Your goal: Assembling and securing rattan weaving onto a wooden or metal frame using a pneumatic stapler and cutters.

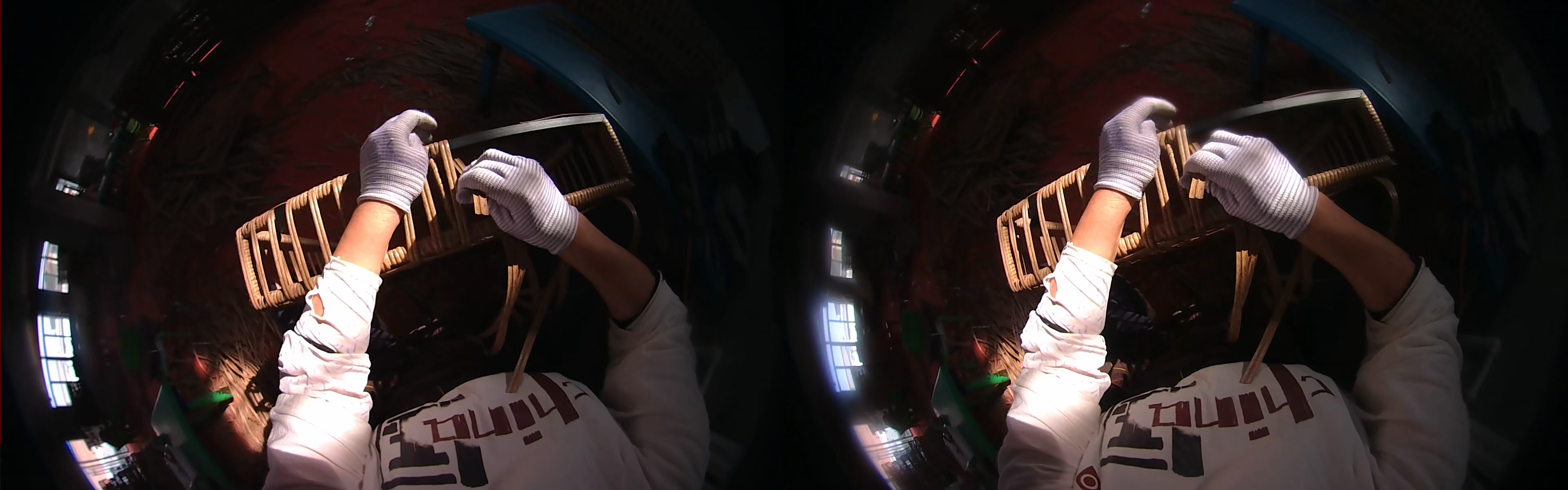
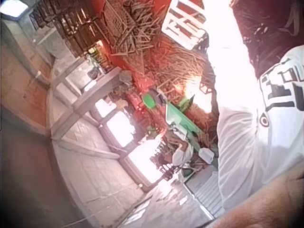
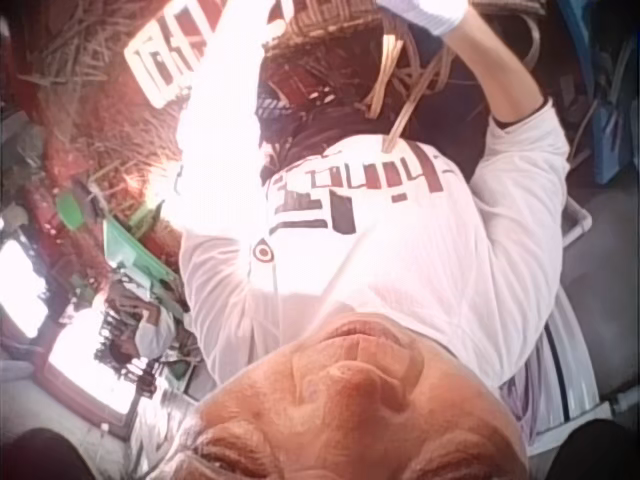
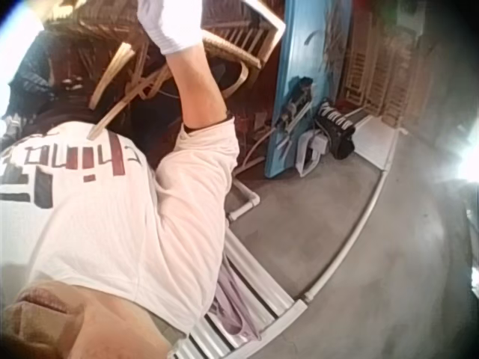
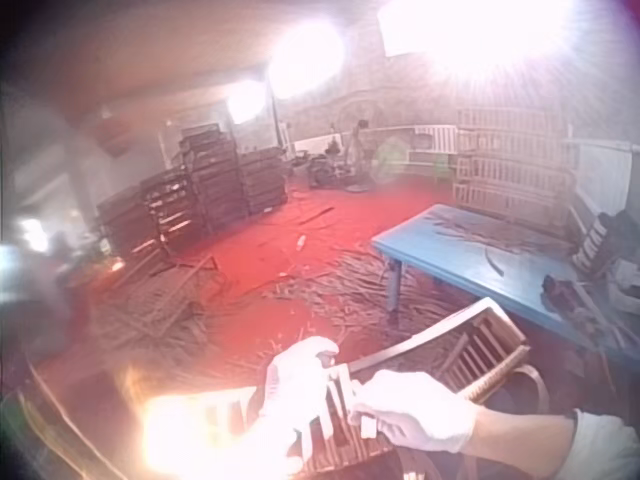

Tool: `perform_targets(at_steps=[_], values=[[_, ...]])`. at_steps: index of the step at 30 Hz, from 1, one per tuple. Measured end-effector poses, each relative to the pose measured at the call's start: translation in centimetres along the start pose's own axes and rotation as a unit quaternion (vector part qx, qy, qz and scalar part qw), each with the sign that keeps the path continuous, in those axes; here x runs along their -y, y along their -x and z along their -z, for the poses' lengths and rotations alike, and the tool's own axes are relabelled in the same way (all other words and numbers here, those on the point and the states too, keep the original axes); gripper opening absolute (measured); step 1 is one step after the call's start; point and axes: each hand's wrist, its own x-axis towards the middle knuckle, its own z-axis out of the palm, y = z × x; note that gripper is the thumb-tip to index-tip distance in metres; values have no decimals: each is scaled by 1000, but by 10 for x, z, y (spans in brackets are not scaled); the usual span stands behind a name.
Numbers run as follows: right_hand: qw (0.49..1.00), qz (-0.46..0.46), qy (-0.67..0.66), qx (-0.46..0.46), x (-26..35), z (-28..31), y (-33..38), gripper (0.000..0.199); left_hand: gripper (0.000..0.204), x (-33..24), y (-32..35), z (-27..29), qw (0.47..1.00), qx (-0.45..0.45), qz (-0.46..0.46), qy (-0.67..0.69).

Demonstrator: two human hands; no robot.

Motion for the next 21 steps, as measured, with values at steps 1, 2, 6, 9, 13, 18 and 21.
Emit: perform_targets(at_steps=[1,2,6,9,13,18,21], values=[[1000,3,4,1,3,-2,3,25,34,0,4,0,1000,-1,5,8],[1000,4,4,0,6,-3,6,25,34,0,7,-1,1000,-2,9,16],[1000,11,-4,-1,8,3,8,15,33,-1,19,-4,1000,-5,-4,16],[999,30,-19,-28,-6,16,-19,8,21,-5,18,1,999,30,8,-42],[997,-22,-63,-49,-34,22,-66,17,20,-20,19,8,993,72,64,-73],[991,-44,-51,-117,-53,12,-80,26,18,-16,16,-3,987,53,-23,-152],[870,-253,-416,-81,-40,20,-55,30,20,-20,15,-4,993,52,-16,-105]])
